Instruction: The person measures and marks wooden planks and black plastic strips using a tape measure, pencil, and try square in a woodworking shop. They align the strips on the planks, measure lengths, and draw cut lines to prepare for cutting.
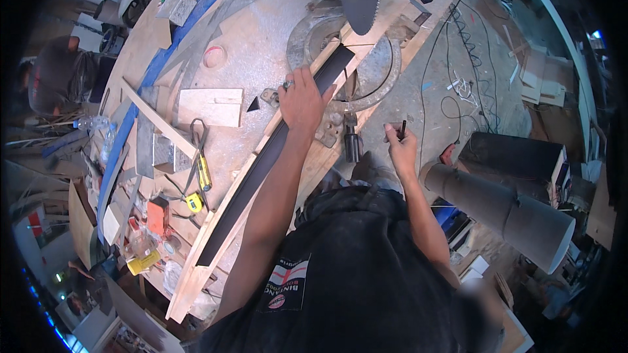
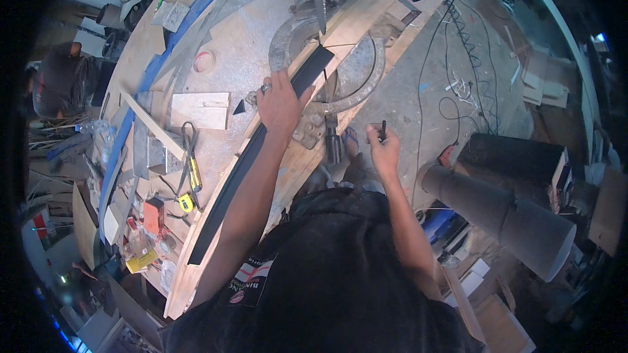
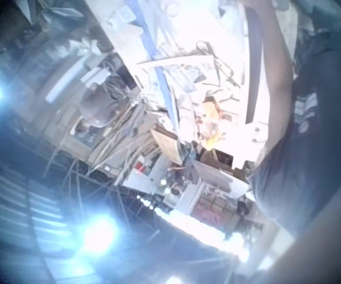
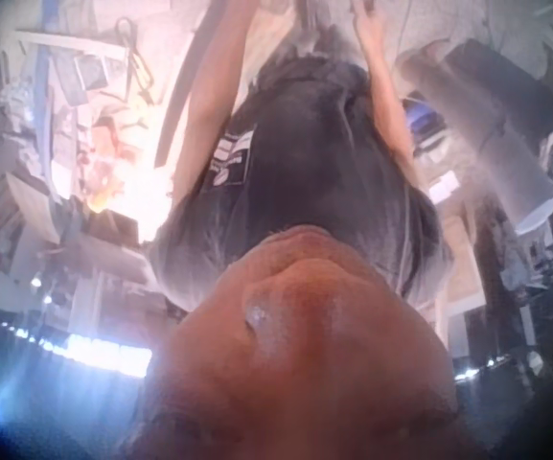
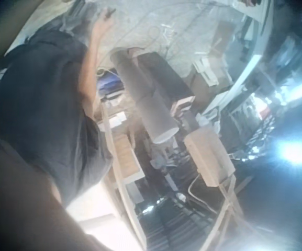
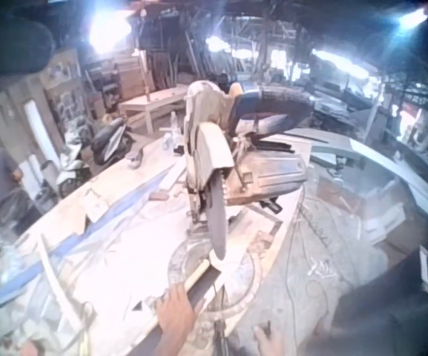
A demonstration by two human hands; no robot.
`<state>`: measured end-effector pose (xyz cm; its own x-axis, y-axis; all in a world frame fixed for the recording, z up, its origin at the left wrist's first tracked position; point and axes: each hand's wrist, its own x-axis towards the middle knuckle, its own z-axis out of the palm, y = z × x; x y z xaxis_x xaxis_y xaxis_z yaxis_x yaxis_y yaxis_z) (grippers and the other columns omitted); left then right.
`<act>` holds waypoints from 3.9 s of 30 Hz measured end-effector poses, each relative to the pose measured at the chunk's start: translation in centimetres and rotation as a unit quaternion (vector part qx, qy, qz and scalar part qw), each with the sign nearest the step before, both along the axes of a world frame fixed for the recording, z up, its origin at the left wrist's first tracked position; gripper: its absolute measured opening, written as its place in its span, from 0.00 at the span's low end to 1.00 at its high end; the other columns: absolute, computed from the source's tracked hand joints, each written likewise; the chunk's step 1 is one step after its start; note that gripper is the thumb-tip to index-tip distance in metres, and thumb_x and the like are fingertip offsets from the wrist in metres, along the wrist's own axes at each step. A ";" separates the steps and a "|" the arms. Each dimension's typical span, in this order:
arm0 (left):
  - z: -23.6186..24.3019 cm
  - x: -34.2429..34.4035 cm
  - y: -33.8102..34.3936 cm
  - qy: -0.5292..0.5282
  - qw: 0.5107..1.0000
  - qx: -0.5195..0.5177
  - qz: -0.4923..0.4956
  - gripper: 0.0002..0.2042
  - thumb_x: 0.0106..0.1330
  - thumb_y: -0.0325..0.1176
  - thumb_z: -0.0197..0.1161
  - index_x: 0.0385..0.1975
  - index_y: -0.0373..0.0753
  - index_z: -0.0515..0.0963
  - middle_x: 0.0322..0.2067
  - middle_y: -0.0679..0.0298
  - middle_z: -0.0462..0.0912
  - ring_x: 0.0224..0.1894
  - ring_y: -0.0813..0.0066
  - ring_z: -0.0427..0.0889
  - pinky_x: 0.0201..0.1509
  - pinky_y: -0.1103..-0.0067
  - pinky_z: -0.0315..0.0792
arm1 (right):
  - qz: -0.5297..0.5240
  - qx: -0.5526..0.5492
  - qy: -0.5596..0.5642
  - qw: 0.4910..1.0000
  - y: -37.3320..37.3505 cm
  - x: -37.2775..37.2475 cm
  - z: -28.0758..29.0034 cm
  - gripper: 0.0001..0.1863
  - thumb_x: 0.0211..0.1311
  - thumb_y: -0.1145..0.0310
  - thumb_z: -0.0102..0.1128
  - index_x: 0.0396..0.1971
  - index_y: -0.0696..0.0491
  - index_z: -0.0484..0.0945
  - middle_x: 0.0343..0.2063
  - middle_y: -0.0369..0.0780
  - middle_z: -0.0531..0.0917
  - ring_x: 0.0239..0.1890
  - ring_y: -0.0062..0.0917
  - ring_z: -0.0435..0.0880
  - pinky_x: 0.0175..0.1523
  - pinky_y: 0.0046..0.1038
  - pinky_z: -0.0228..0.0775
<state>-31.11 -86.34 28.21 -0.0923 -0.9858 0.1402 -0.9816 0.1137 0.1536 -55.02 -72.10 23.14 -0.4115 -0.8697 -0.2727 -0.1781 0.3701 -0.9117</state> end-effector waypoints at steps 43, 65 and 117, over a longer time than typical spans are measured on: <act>-0.2 0.3 -0.6 0.039 0.999 0.034 0.013 0.38 0.59 0.62 0.73 0.62 0.40 0.77 0.52 0.64 0.78 0.52 0.66 0.78 0.53 0.64 0.73 | 0.045 0.052 -0.131 0.989 -20.2 4.7 3.3 0.13 0.71 0.61 0.74 0.45 0.54 0.87 0.28 0.31 0.83 0.25 0.11 0.75 0.25 0.17 0.61; -0.3 -0.1 -0.7 0.000 1.000 0.006 0.018 0.37 0.62 0.63 0.71 0.61 0.40 0.76 0.53 0.64 0.80 0.52 0.62 0.81 0.51 0.61 0.77 | -0.075 -0.031 -0.332 0.940 -20.3 5.9 3.5 0.07 0.69 0.70 0.72 0.40 0.58 0.87 0.29 0.34 0.84 0.31 0.17 0.78 0.41 0.23 0.70; 0.0 -0.2 -0.6 0.011 0.999 0.040 0.015 0.38 0.65 0.62 0.70 0.64 0.38 0.73 0.55 0.61 0.78 0.43 0.60 0.88 0.54 0.57 0.77 | -0.085 0.010 -0.347 0.934 -20.7 5.9 3.5 0.06 0.71 0.68 0.70 0.38 0.56 0.86 0.28 0.31 0.81 0.31 0.16 0.75 0.39 0.22 0.67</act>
